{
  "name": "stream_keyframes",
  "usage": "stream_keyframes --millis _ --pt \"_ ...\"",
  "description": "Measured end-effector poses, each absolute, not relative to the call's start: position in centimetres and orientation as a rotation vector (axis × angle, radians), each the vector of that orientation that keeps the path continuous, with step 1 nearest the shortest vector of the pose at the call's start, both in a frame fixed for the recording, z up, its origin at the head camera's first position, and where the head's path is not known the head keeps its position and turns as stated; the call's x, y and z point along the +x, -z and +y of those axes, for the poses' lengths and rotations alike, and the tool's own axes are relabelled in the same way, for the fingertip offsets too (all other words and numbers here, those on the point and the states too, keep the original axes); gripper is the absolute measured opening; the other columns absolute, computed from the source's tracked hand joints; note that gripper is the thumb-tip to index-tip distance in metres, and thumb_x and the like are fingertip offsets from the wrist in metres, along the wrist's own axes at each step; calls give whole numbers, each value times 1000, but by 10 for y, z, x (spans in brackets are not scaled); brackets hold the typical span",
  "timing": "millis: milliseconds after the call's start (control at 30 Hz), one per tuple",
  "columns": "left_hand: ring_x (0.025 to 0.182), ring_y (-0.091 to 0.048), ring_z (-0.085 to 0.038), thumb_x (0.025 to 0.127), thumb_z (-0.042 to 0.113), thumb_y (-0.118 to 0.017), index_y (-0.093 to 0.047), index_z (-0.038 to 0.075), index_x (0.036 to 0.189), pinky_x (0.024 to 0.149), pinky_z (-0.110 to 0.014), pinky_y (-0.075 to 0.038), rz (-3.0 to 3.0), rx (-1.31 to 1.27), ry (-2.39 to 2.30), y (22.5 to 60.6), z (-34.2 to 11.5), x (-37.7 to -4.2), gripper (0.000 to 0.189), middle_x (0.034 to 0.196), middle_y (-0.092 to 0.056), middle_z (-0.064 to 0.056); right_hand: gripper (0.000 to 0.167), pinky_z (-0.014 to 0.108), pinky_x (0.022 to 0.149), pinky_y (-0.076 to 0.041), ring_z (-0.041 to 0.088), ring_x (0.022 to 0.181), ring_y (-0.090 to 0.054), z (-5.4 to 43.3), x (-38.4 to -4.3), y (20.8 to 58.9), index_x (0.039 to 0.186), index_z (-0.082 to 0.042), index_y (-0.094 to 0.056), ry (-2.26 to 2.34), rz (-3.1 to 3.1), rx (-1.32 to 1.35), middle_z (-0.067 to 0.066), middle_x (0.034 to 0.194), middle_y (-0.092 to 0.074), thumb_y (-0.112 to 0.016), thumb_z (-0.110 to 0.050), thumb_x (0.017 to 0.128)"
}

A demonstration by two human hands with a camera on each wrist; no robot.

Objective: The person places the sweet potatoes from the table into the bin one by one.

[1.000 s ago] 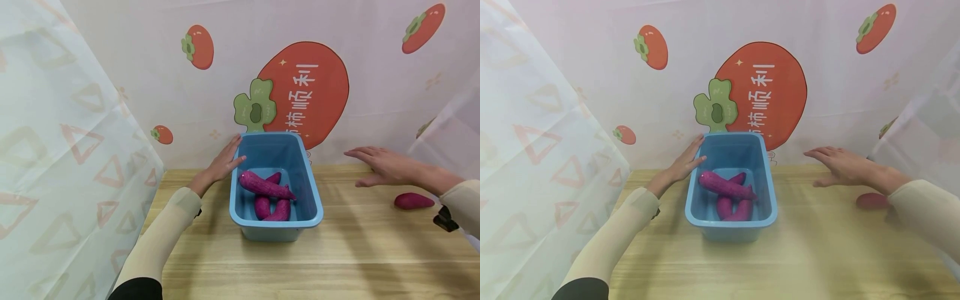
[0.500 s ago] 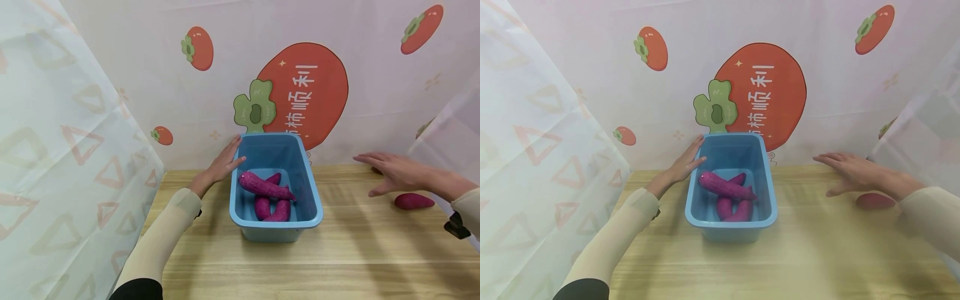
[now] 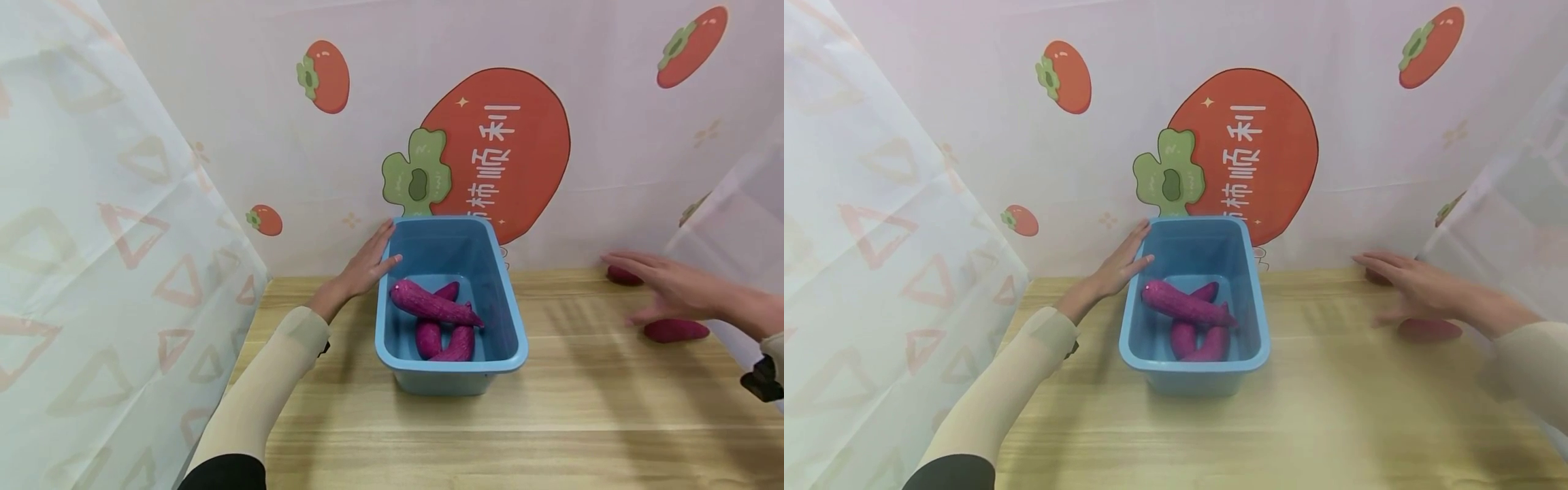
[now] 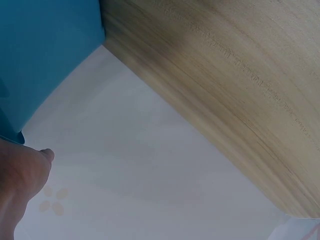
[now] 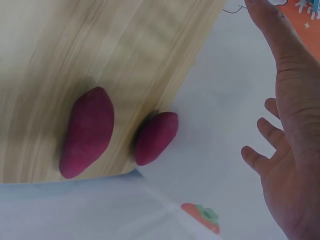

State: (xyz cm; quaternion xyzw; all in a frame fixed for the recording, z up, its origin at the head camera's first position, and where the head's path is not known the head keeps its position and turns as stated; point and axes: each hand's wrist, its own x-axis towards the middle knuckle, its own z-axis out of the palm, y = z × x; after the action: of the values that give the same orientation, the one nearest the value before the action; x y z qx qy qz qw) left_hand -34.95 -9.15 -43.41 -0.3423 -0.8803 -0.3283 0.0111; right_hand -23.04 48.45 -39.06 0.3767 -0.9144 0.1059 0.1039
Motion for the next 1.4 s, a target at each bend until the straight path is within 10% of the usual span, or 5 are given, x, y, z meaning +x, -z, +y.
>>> stream_keyframes --millis 200,433,700,1000,1400 --pt "165 -3 -25 109 44 -42 -9 2 169 131 -53 -11 -2755 -1063 1018 434 -91 -350 81 179 0 -10 126 -2 108 -9 -23 144 -11 493 -225 397 157 -8 -47 -295 -2745 1029 23 149 -52 -106 -41 51" --pt "165 -3 -26 109 43 -42 -10 1 169 131 -54 -10 -2748 -1063 1029 434 -90 -350 80 179 0 -10 131 -2 106 -7 -21 142 -9 504 -220 409 160 -9 -43 -283 -2751 1011 -22 165 -20 -106 -38 49" --pt "165 -3 -26 109 44 -42 -11 2 169 131 -54 -11 -2739 -1061 1047 435 -90 -350 80 179 -1 -9 132 37 123 -25 28 154 -29 519 -211 421 167 -16 -32 -233 -2857 901 29 156 -43 -105 -34 58" --pt "165 -3 -25 109 53 -37 -10 3 170 131 -54 -10 -2740 -1058 1053 437 -91 -351 83 179 0 -8 138 65 84 -54 -16 145 0 532 -204 435 166 -10 -31 -159 -2829 897 25 166 -35 -106 -34 53" --pt "165 -3 -25 109 48 -39 -10 3 170 131 -53 -11 -2748 -1054 1034 436 -91 -348 81 179 -1 -9 137 64 76 -58 26 144 -44 547 -203 454 163 -10 -38 -165 -2792 915 31 143 -52 -106 -39 48"
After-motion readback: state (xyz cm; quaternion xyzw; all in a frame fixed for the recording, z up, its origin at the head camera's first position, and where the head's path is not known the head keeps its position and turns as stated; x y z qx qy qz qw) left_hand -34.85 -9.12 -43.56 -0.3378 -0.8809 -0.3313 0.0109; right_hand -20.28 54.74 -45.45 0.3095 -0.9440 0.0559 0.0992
